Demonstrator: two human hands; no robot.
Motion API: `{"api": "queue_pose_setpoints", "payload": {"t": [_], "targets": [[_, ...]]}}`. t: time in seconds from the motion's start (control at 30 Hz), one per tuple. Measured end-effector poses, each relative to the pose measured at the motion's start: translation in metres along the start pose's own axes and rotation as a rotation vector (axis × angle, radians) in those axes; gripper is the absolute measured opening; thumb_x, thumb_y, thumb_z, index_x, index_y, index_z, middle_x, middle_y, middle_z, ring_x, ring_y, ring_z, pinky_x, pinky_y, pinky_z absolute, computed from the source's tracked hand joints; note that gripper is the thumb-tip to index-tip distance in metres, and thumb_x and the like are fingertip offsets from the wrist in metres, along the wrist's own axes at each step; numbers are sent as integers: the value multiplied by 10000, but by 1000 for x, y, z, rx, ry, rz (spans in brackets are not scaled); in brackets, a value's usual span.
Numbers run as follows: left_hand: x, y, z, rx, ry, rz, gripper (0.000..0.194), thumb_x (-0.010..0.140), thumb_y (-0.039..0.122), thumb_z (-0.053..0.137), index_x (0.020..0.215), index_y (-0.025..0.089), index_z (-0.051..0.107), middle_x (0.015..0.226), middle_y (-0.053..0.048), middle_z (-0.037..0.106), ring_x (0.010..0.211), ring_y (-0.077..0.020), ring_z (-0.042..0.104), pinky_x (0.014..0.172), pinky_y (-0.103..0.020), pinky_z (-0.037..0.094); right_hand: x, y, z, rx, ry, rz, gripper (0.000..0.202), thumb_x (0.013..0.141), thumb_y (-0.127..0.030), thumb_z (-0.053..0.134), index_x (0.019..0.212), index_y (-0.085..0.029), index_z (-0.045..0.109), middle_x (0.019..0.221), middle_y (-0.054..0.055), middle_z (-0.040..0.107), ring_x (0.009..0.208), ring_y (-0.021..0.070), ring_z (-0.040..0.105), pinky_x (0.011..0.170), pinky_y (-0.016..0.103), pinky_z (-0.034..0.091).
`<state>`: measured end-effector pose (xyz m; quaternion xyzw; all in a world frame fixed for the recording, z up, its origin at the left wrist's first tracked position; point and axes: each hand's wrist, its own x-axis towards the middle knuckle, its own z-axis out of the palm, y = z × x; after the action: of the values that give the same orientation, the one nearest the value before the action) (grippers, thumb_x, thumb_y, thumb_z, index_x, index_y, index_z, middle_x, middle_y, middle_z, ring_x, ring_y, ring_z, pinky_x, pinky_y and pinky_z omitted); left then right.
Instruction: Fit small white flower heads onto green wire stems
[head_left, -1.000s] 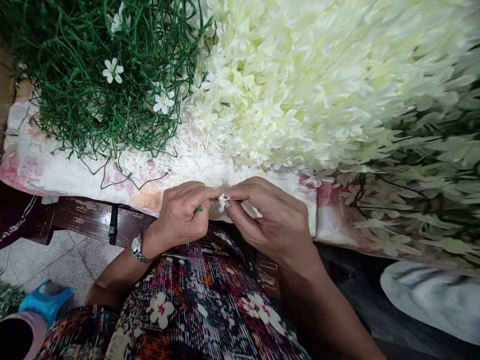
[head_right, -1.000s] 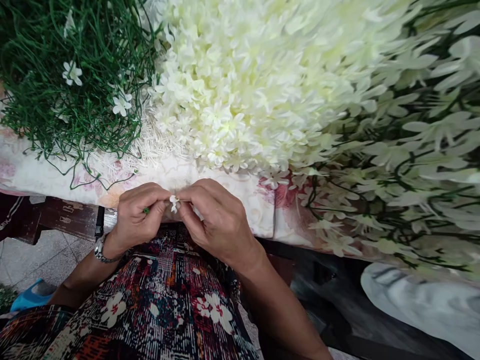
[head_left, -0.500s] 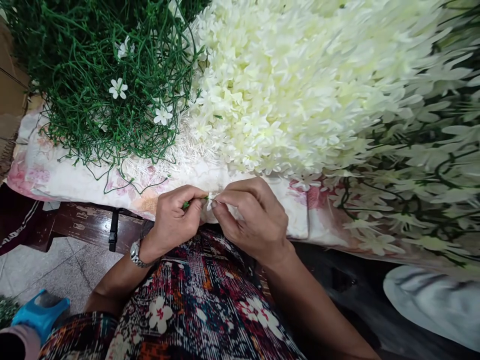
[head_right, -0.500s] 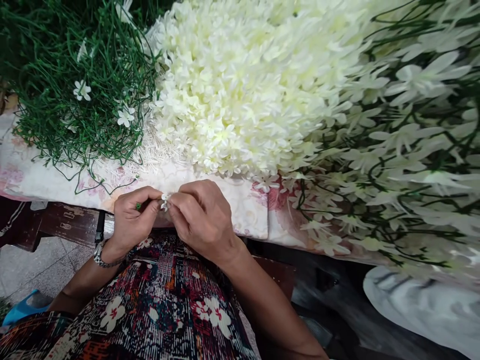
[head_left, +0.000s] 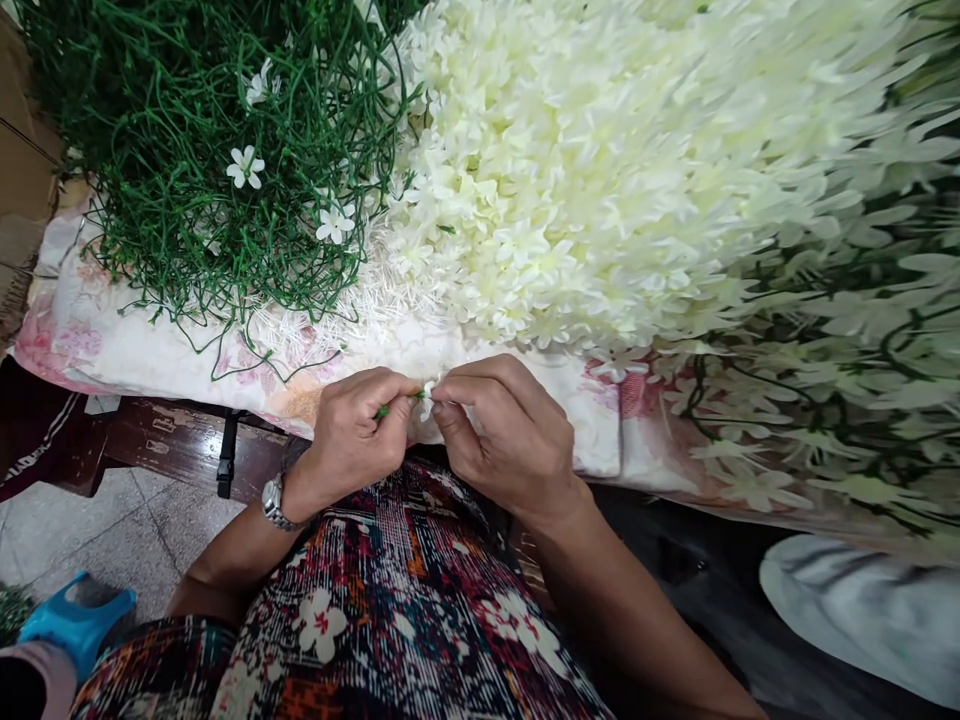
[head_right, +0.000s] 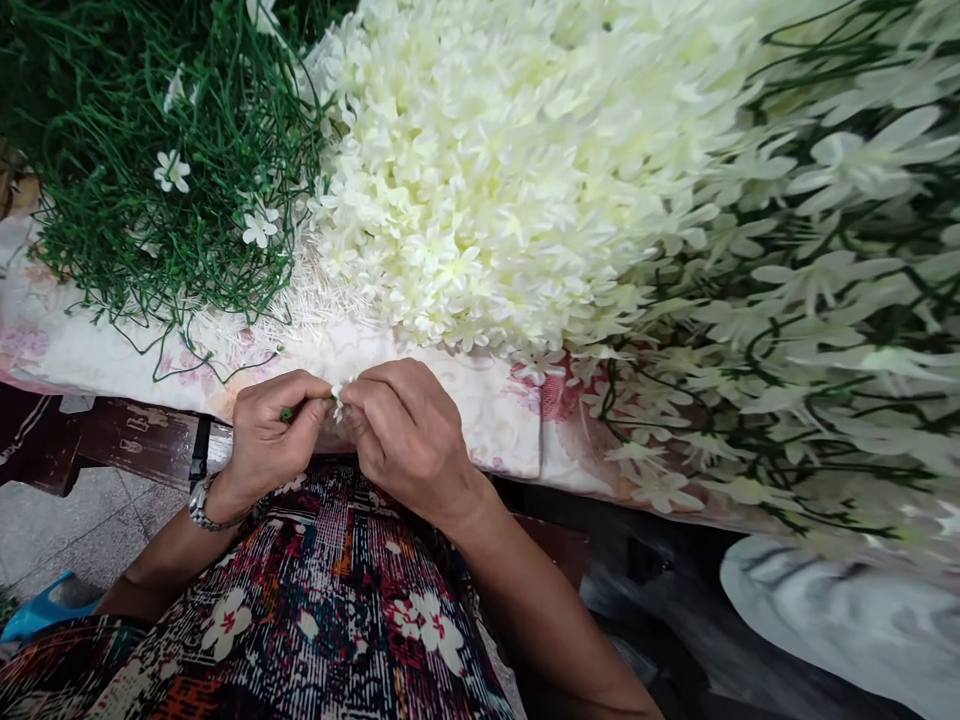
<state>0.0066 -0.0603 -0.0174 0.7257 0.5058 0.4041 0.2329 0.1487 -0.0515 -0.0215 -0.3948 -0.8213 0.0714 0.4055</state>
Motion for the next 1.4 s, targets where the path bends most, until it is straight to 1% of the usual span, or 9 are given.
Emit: {"api": "queue_pose_setpoints", "payload": {"t": [0.13, 0.33, 0.67, 0.87, 1.07, 1.3, 1.4], "targets": [[-2, -2, 2, 7, 0, 29, 118, 704, 53, 462, 665, 129, 543, 548, 23, 514, 493, -58, 453, 483, -179, 371, -2, 1, 2, 14, -6, 3, 117, 719, -69, 488, 798, -155, 482, 697, 54, 546, 686, 126, 518, 594, 242, 468], [-3, -2, 5, -10, -2, 5, 127, 692, 41, 452, 650, 124, 539, 534, 22, 511, 474, -56, 432, 476, -181, 366, -6, 1, 6, 14, 5, 32, 133, 724, -68, 472, 813, -167, 478, 706, 44, 544, 684, 121, 522, 597, 242, 478], [-2, -4, 11, -19, -3, -63, 155, 669, 39, 425, 612, 138, 530, 520, 27, 504, 471, -61, 434, 467, -183, 357, -9, 0, 11, -50, 16, 30, 137, 736, -73, 459, 824, -177, 468, 695, 36, 540, 678, 122, 519, 595, 242, 486], [-3, -5, 12, -18, 4, -53, 163, 656, 30, 411, 596, 136, 520, 508, 28, 486, 464, -61, 420, 465, -185, 349, -10, 0, 13, -67, 21, 21, 167, 712, -46, 472, 825, -168, 464, 701, 47, 544, 683, 126, 515, 600, 241, 485], [-3, -6, 12, -23, 14, -58, 173, 636, 23, 395, 589, 142, 512, 512, 27, 487, 473, -66, 425, 469, -188, 351, -9, 1, 13, -70, 27, 0, 175, 717, -49, 460, 829, -184, 462, 706, 39, 538, 678, 122, 516, 590, 238, 481], [-4, -9, 12, -43, 18, -55, 174, 640, 25, 396, 603, 134, 526, 522, 23, 489, 472, -63, 416, 471, -189, 348, -9, 5, 13, -28, -22, -39, 182, 709, -35, 464, 835, -166, 478, 729, 57, 551, 699, 125, 511, 611, 248, 477], [-4, -9, 9, -95, -18, -94, 172, 662, 35, 408, 612, 131, 542, 521, 26, 492, 480, -62, 427, 477, -185, 356, -7, 5, 8, 24, -54, -34, 179, 707, -34, 482, 837, -156, 486, 720, 55, 548, 706, 122, 510, 615, 245, 476]]}}
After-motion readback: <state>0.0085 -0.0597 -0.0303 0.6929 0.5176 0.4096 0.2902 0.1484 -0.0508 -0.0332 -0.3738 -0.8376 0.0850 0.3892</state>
